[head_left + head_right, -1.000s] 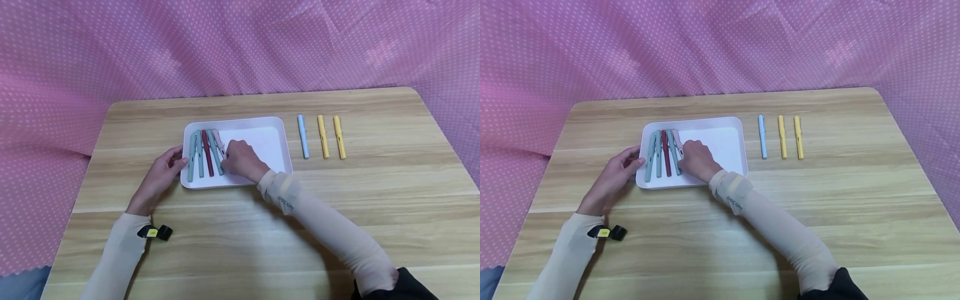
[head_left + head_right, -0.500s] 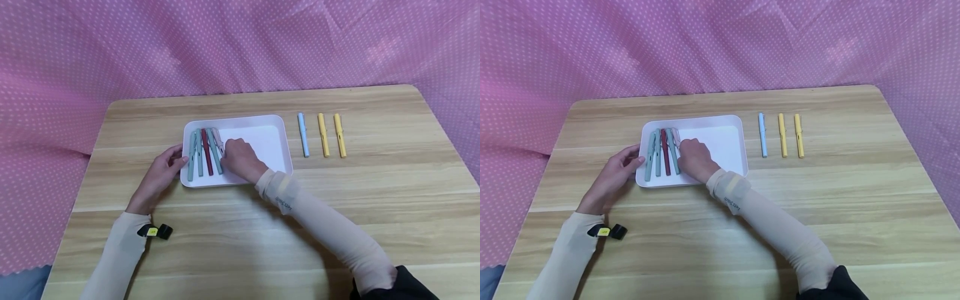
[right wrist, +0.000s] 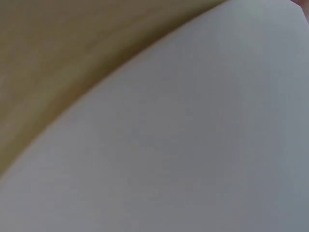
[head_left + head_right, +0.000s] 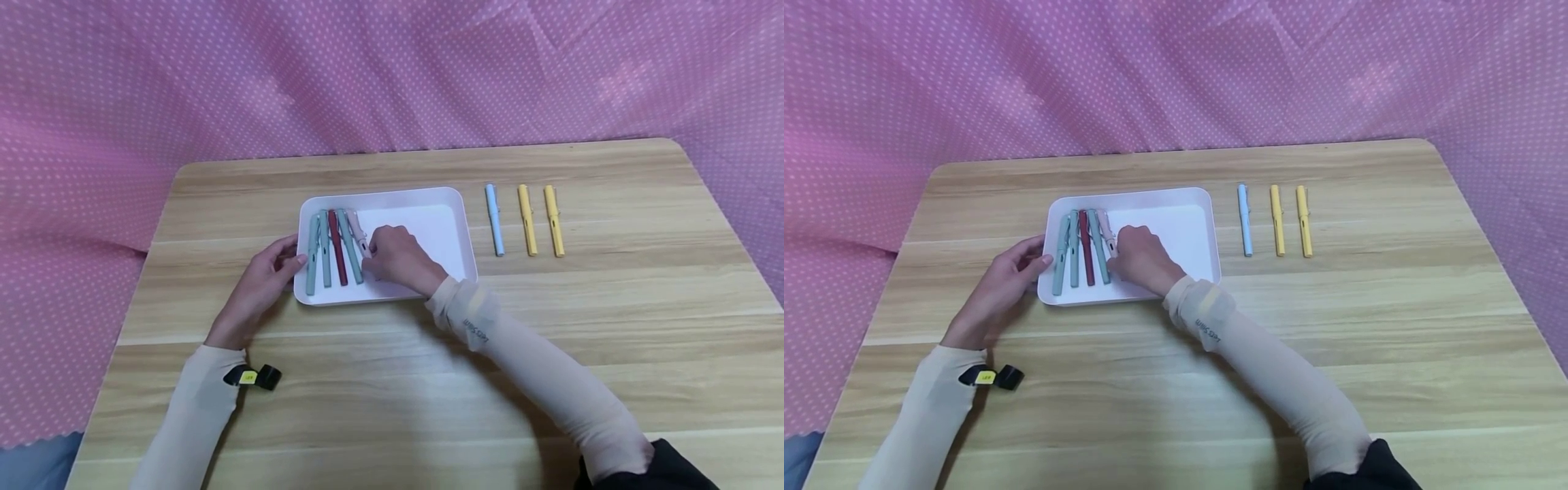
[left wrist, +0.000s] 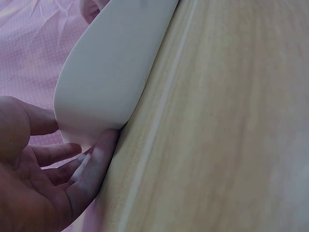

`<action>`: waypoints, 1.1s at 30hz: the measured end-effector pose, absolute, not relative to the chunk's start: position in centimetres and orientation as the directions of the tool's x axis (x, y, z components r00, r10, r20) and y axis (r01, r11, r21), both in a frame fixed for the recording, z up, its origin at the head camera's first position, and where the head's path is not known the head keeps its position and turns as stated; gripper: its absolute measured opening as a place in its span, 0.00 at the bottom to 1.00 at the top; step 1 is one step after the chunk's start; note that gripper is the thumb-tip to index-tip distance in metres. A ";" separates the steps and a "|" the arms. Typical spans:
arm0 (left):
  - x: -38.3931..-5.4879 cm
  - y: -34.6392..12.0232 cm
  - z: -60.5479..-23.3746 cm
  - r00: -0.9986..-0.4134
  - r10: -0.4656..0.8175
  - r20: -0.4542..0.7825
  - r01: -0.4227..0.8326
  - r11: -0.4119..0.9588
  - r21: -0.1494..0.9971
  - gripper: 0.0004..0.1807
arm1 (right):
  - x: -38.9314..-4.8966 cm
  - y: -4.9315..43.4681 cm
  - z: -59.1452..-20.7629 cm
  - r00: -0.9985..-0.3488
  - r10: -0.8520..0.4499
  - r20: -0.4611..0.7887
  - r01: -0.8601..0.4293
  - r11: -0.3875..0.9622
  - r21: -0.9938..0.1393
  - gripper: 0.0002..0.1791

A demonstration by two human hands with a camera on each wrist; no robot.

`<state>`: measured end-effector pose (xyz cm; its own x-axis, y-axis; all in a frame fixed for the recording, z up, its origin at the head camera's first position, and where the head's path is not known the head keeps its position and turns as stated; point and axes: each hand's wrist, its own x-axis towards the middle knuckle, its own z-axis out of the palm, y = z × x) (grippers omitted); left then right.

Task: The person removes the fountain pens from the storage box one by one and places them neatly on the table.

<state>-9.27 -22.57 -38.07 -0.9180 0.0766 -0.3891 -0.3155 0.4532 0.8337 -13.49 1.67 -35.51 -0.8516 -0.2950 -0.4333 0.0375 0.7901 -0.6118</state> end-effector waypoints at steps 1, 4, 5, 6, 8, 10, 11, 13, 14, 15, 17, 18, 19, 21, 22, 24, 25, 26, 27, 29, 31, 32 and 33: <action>-9.3 -22.6 -38.1 -0.919 0.077 -0.387 -0.313 0.454 0.834 0.34 | -13.4 1.8 -35.4 -0.855 -0.295 -0.426 0.040 0.782 -0.623 0.08; -9.2 -22.6 -38.1 -0.920 0.078 -0.385 -0.311 0.454 0.835 0.34 | -13.3 2.3 -35.2 -0.868 -0.302 -0.393 0.032 0.757 -0.652 0.07; -9.3 -22.6 -38.1 -0.920 0.079 -0.384 -0.310 0.456 0.835 0.34 | -13.2 2.4 -35.1 -0.873 -0.305 -0.381 0.026 0.751 -0.660 0.07; -9.3 -22.6 -38.1 -0.920 0.079 -0.383 -0.308 0.458 0.834 0.34 | -13.2 2.6 -35.0 -0.876 -0.306 -0.373 0.026 0.743 -0.669 0.08; -9.3 -22.6 -38.1 -0.920 0.079 -0.383 -0.307 0.460 0.833 0.34 | -13.2 2.9 -34.8 -0.883 -0.308 -0.354 0.021 0.728 -0.685 0.09; -9.3 -22.6 -38.1 -0.920 0.080 -0.383 -0.306 0.461 0.833 0.34 | -13.1 3.2 -34.6 -0.887 -0.310 -0.342 0.022 0.713 -0.701 0.11; -9.3 -22.6 -38.1 -0.920 0.079 -0.384 -0.307 0.461 0.833 0.34 | -13.1 3.4 -34.5 -0.889 -0.311 -0.335 0.020 0.705 -0.709 0.12; -9.3 -22.6 -38.1 -0.919 0.078 -0.386 -0.310 0.457 0.833 0.34 | -13.1 3.8 -34.4 -0.894 -0.312 -0.322 0.022 0.687 -0.726 0.13; -9.3 -22.6 -38.1 -0.919 0.077 -0.387 -0.313 0.456 0.833 0.34 | -13.1 4.1 -34.3 -0.896 -0.311 -0.317 0.024 0.679 -0.734 0.13; -9.3 -22.6 -38.2 -0.918 0.077 -0.389 -0.315 0.455 0.833 0.34 | -13.1 4.3 -34.2 -0.897 -0.312 -0.312 0.025 0.669 -0.743 0.13; -9.4 -22.6 -38.2 -0.917 0.073 -0.392 -0.318 0.458 0.830 0.34 | -13.1 4.7 -34.1 -0.903 -0.312 -0.294 0.022 0.650 -0.759 0.14; -9.4 -22.6 -38.2 -0.916 0.071 -0.394 -0.320 0.461 0.828 0.34 | -13.1 5.0 -34.0 -0.906 -0.312 -0.286 0.021 0.641 -0.767 0.14; -9.4 -22.6 -38.2 -0.916 0.069 -0.396 -0.323 0.462 0.826 0.34 | -13.1 5.2 -33.9 -0.909 -0.312 -0.276 0.018 0.633 -0.774 0.14; -9.4 -22.6 -38.3 -0.914 0.066 -0.399 -0.325 0.468 0.822 0.34 | -13.1 5.8 -33.9 -0.917 -0.307 -0.254 0.007 0.624 -0.781 0.13; -9.3 -22.6 -38.3 -0.914 0.065 -0.400 -0.326 0.468 0.821 0.34 | -13.2 6.0 -33.8 -0.921 -0.304 -0.243 0.003 0.619 -0.786 0.13; -9.3 -22.6 -38.4 -0.914 0.065 -0.399 -0.325 0.471 0.820 0.34 | -13.2 6.6 -33.7 -0.929 -0.295 -0.222 -0.006 0.614 -0.789 0.13; -9.3 -22.6 -38.4 -0.915 0.065 -0.399 -0.324 0.472 0.820 0.35 | -13.2 6.8 -33.6 -0.933 -0.289 -0.215 -0.007 0.612 -0.790 0.13; -9.3 -22.6 -38.4 -0.915 0.066 -0.398 -0.323 0.472 0.820 0.35 | -13.2 7.1 -33.6 -0.936 -0.284 -0.206 -0.012 0.613 -0.790 0.13; -9.3 -22.6 -38.4 -0.915 0.066 -0.398 -0.323 0.471 0.821 0.35 | -13.2 7.4 -33.5 -0.940 -0.280 -0.197 -0.017 0.612 -0.790 0.13; -9.4 -22.6 -38.4 -0.914 0.066 -0.400 -0.325 0.472 0.820 0.35 | -13.2 7.9 -33.4 -0.944 -0.274 -0.183 -0.021 0.604 -0.797 0.13; -9.4 -22.6 -38.4 -0.914 0.066 -0.400 -0.325 0.471 0.820 0.35 | -13.1 8.5 -33.2 -0.949 -0.264 -0.175 -0.020 0.602 -0.798 0.13; -9.4 -22.6 -38.3 -0.914 0.067 -0.400 -0.324 0.471 0.820 0.35 | -13.1 8.8 -33.2 -0.951 -0.258 -0.170 -0.021 0.604 -0.797 0.13; -9.4 -22.6 -38.3 -0.914 0.067 -0.400 -0.324 0.471 0.820 0.35 | -13.1 9.1 -33.1 -0.953 -0.252 -0.170 -0.016 0.600 -0.800 0.13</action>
<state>-9.39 -22.61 -38.33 -0.9140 0.0671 -0.4001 -0.3244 0.4714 0.8201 -13.06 9.14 -33.10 -0.9527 -0.2517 -0.1701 -0.0156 0.5996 -0.8002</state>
